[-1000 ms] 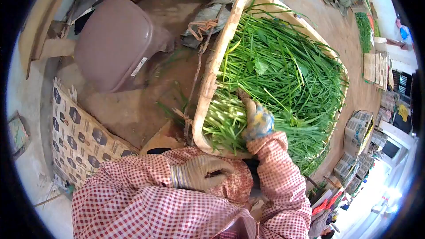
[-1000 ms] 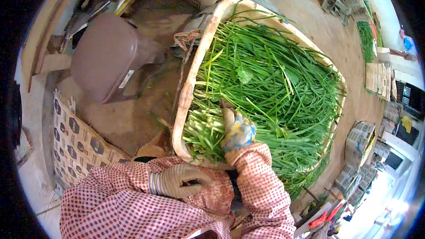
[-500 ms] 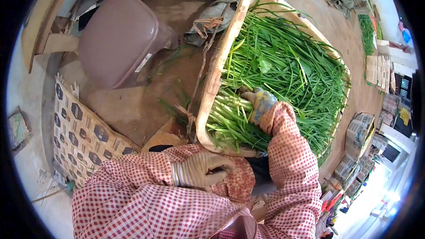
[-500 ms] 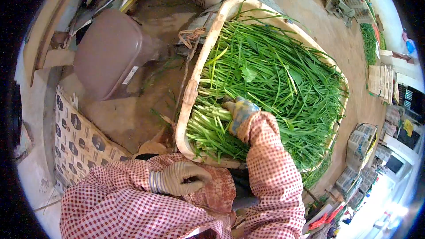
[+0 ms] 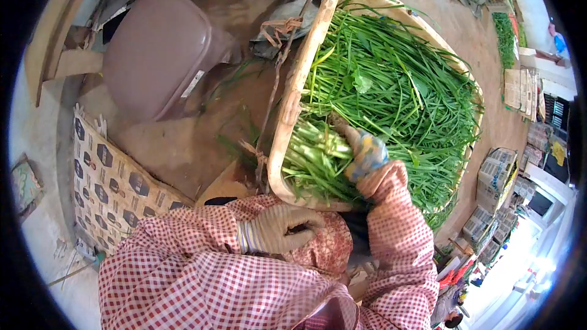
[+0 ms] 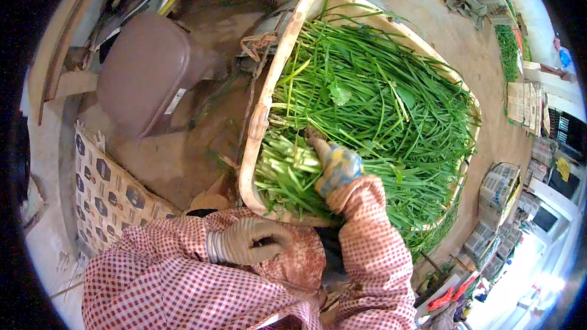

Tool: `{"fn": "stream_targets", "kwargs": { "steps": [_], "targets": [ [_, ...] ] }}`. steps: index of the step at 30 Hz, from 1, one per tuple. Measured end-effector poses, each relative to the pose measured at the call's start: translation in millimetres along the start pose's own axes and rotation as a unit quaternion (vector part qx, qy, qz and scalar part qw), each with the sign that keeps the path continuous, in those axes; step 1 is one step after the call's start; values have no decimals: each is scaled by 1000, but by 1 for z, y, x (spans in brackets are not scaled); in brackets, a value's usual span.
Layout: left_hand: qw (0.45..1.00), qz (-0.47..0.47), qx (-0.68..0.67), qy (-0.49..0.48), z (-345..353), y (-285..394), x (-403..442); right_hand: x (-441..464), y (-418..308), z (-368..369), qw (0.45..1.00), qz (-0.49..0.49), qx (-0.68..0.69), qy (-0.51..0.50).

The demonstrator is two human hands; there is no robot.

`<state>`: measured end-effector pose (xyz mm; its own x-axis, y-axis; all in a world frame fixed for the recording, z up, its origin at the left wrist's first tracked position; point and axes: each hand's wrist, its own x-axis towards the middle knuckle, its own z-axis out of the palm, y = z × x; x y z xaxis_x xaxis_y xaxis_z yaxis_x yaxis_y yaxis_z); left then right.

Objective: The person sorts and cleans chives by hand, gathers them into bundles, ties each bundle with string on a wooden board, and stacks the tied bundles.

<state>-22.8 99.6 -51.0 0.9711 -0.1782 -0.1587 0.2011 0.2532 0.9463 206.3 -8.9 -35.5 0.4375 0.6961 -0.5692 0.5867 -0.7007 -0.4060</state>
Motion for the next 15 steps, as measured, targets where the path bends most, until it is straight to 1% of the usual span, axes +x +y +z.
{"fn": "stream_targets", "kwargs": {
  "steps": [1,3,4,5,7,9,11,13,15],
  "targets": [
    [1000,0,-1,1,0,2,0,6,3,-6,998,29,-8,-49],
    [1000,8,17,9,-1,6,0,12,5,-14,998,29,38,-50],
    [1000,7,17,10,-1,4,-1,12,10,-14,998,11,56,-28],
    [999,1,36,12,1,2,-2,14,-6,-25,993,73,66,-61],
    [998,-5,55,11,2,1,-2,17,-17,-33,993,89,-27,-69],
    [999,-27,21,-8,3,1,-1,19,-29,-27,991,96,-52,-74],
    [999,-22,33,1,6,-7,-1,22,-42,-10,983,134,-93,-88],
    [999,-14,44,12,8,-9,1,26,-39,3,984,136,-91,-68],
    [996,-37,75,2,7,-5,2,26,-32,9,991,124,-43,-35]
  ]
}}
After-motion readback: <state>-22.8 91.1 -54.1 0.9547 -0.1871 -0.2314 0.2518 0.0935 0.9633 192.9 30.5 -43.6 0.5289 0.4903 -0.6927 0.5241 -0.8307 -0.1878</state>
